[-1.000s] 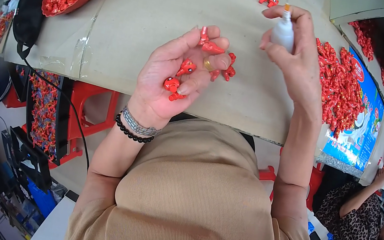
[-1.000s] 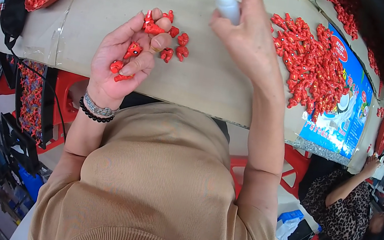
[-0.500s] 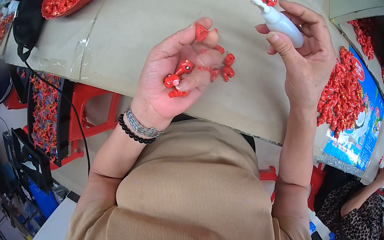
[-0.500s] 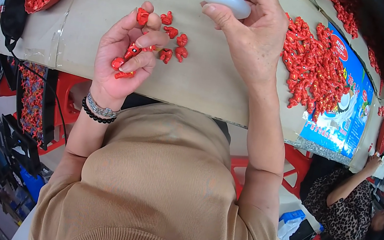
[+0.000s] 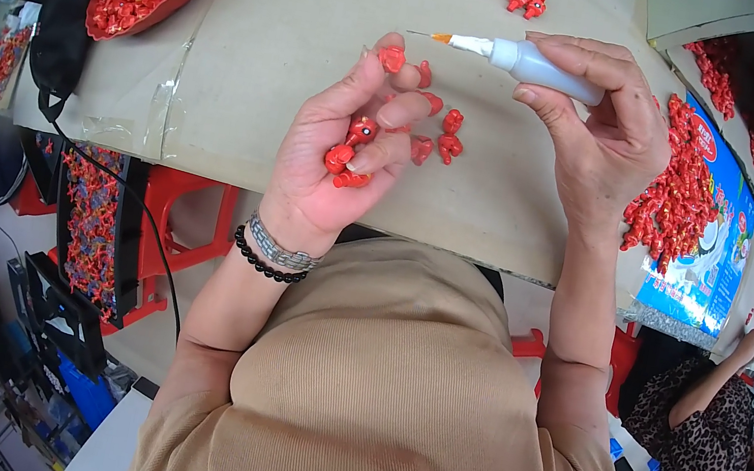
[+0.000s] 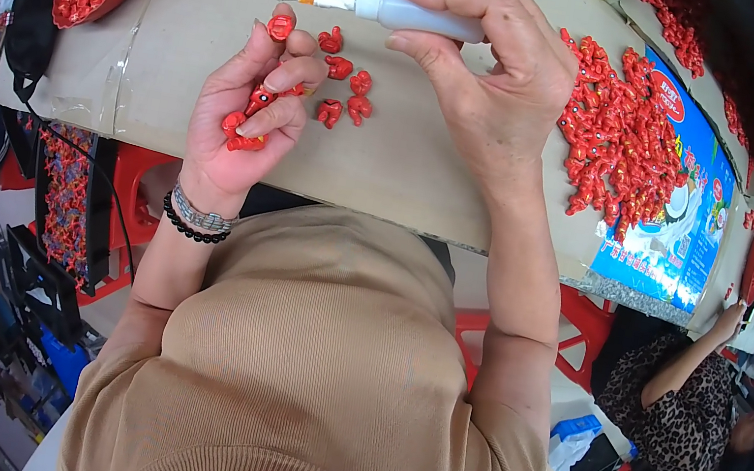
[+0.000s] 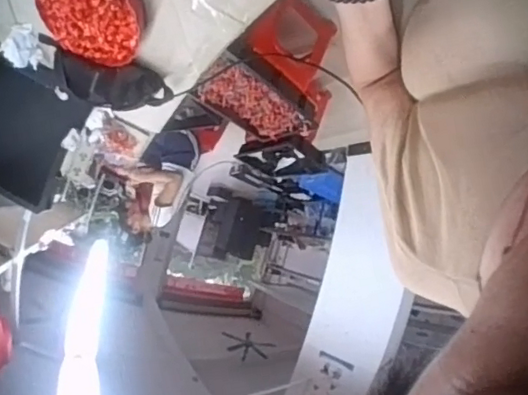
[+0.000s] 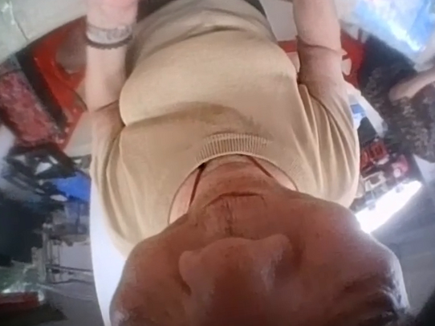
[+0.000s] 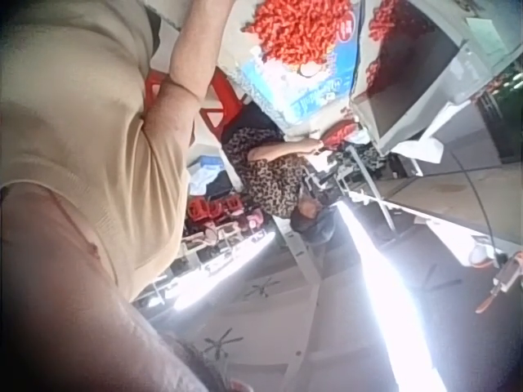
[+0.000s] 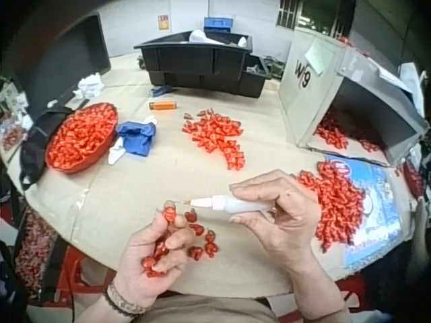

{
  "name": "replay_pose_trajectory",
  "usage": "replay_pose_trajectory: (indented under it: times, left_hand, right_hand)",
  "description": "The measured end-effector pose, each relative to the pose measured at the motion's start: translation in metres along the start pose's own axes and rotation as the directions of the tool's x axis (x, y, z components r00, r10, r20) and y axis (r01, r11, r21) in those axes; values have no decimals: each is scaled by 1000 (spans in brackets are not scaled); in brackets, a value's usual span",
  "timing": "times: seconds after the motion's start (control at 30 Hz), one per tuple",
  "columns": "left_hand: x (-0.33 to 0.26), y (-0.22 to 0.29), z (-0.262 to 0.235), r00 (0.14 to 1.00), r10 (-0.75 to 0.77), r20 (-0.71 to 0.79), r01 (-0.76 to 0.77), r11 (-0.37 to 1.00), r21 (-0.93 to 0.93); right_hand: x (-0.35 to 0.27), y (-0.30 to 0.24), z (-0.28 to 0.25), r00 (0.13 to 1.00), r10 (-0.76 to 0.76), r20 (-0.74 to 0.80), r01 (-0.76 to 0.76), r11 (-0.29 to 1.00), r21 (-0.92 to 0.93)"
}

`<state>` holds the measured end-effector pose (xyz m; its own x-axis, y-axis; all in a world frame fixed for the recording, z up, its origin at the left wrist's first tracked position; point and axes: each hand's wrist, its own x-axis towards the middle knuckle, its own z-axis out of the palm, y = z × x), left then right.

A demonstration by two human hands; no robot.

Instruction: The person glues small red plastic components together at a factory workbench using a glue bottle.

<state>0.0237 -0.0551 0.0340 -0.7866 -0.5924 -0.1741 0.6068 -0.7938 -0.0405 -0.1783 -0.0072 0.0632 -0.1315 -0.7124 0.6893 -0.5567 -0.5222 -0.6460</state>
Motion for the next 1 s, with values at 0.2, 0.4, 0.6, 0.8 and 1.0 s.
replay_pose_trajectory:
  times: [0.2, 0.4, 0.6, 0.8, 1.0]
  left_hand:
    - [0, 1, -2, 999, -1, -44, 2, 1000, 13]
    - [0, 3, -7, 1000, 2, 8, -3, 997, 80]
    - [-1, 1, -7, 999, 33, -3, -33, 991, 129]
    - [-1, 1, -9, 1000, 26, -6, -25, 993, 119]
    - [-2, 1, -8, 999, 36, -8, -35, 992, 124]
  right_hand:
    - [0, -3, 6, 997, -77, -5, 76, 996, -41]
    - [1, -8, 8, 991, -125, 54, 130, 986, -108]
    - [2, -10, 7, 990, -127, 69, 134, 984, -116]
    - [2, -10, 8, 990, -114, 82, 123, 985, -119]
    - [2, -10, 8, 990, -110, 90, 121, 985, -127]
